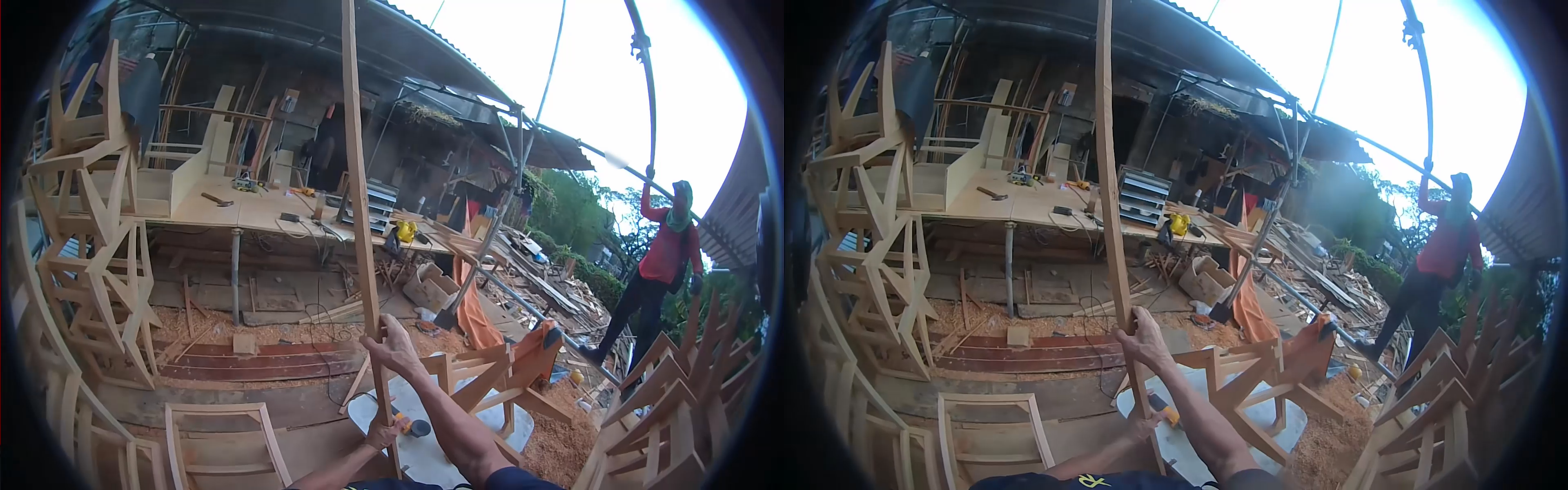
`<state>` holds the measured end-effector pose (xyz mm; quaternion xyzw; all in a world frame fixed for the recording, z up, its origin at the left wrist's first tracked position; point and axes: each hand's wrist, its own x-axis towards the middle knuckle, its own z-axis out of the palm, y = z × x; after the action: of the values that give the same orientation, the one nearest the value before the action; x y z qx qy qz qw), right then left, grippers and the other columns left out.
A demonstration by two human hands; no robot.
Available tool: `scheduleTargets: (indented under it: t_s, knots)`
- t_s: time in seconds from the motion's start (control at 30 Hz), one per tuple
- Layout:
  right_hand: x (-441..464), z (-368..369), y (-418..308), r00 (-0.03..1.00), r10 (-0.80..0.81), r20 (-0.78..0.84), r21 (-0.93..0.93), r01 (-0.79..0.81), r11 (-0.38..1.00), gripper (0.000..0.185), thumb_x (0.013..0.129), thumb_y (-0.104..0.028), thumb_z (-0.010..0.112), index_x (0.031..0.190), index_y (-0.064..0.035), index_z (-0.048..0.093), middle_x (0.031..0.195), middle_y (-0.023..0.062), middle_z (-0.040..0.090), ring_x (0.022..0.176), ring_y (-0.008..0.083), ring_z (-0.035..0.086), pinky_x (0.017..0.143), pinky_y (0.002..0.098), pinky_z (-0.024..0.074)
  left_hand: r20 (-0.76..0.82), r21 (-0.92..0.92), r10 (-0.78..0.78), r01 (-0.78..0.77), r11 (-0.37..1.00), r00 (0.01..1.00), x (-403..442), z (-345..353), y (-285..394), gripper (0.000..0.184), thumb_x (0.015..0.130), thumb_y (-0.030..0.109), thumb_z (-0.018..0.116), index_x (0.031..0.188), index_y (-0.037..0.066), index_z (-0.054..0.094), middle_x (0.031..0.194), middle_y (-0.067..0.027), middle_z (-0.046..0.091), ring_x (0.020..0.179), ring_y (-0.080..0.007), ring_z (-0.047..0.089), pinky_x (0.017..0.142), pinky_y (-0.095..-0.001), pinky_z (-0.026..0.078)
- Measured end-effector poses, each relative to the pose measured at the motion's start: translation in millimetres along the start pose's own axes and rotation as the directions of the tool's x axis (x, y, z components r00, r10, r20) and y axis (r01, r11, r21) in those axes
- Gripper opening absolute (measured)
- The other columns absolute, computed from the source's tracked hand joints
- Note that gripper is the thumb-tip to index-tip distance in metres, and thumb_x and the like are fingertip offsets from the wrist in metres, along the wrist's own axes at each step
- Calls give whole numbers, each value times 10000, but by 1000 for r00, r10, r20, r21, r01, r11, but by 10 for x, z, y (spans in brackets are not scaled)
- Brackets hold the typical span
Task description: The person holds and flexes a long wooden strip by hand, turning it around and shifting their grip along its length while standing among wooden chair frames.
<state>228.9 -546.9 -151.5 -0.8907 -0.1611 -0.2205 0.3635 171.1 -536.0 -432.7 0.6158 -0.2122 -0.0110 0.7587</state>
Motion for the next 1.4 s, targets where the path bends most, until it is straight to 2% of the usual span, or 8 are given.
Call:
scheduleTargets:
  t_s: [0.17, 0.27, 0.53, 0.73, 0.77, 1.13, 1.27, 1.4]
  knots:
    - [42, -148, 426, 994, 73, -85, 40, -70, 997, 565, 793, -282, 767, 1218, 41, 583, 1036, 187, 670, 948, 260, 663, 863, 389, 525, 30, -9, -76, 76, 997, 997, 79, 125, 5, 693, 911, 245, 759, 1491, 45, 436, 793, -62, 657, 718, -151, 649, 771, -334, 546]
    - [-7, -206, 670, 983, 137, -119, 120, -123, 985, 512, 819, -297, 772, 1158, 33, 575, 980, 151, 643, 919, 211, 637, 835, 364, 517, 54, 89, 47, -52, 995, 997, 176, 240, -431, 651, 908, 224, 757, 1467, 49, 471, 790, -56, 651, 685, -141, 636, 712, -323, 547]
    - [-1, -594, 774, 937, 241, -253, 64, -232, 971, 494, 870, -376, 792, 1136, -14, 585, 900, 88, 628, 833, 172, 608, 777, 361, 518, 288, -102, -52, 84, 991, 956, 184, 591, -247, 542, 924, 202, 726, 1413, 71, 532, 685, -9, 626, 655, -114, 625, 701, -301, 538]
    - [-136, -651, 896, 948, 235, -215, 173, -200, 965, 535, 863, -314, 807, 1250, -39, 562, 929, 97, 664, 801, 164, 645, 746, 333, 537, 337, -82, -95, 130, 988, 937, 149, 633, -202, 514, 919, 199, 723, 1388, 76, 552, 673, 4, 623, 656, -111, 629, 671, -283, 528]
    - [-114, -635, 913, 945, 239, -223, 280, -173, 944, 487, 843, -312, 785, 1145, -4, 559, 872, 134, 684, 797, 213, 649, 776, 371, 521, 345, -62, -103, 132, 989, 933, 185, 630, -168, 512, 920, 196, 720, 1388, 75, 551, 675, 4, 624, 659, -110, 631, 670, -280, 525]
    - [208, -1024, 921, 878, 203, -433, 291, -77, 954, 402, 830, -258, 823, 1032, -18, 571, 790, 51, 628, 671, 130, 625, 610, 294, 504, 371, -111, -184, 240, 964, 910, 383, 800, 114, 334, 949, 210, 727, 1265, 112, 680, 659, 40, 581, 584, -65, 545, 564, -265, 459]
    - [255, -1401, 751, 859, 90, -504, 128, -29, 991, 422, 882, -253, 812, 1155, -11, 599, 878, 49, 692, 744, 106, 653, 673, 286, 539, 384, -15, 29, -25, 1000, 923, 437, 1011, 308, 244, 948, 234, 736, 1156, 106, 750, 670, 34, 598, 565, -63, 545, 548, -261, 461]
    - [249, -1845, 161, 778, 78, -624, 41, -68, 997, 458, 930, -411, 762, 1078, -8, 602, 851, 113, 691, 738, 180, 645, 668, 350, 511, 416, -121, -119, 184, 975, 902, 411, 1135, 870, 263, 952, 279, 748, 1145, 101, 751, 716, 12, 635, 602, -59, 560, 568, -259, 475]
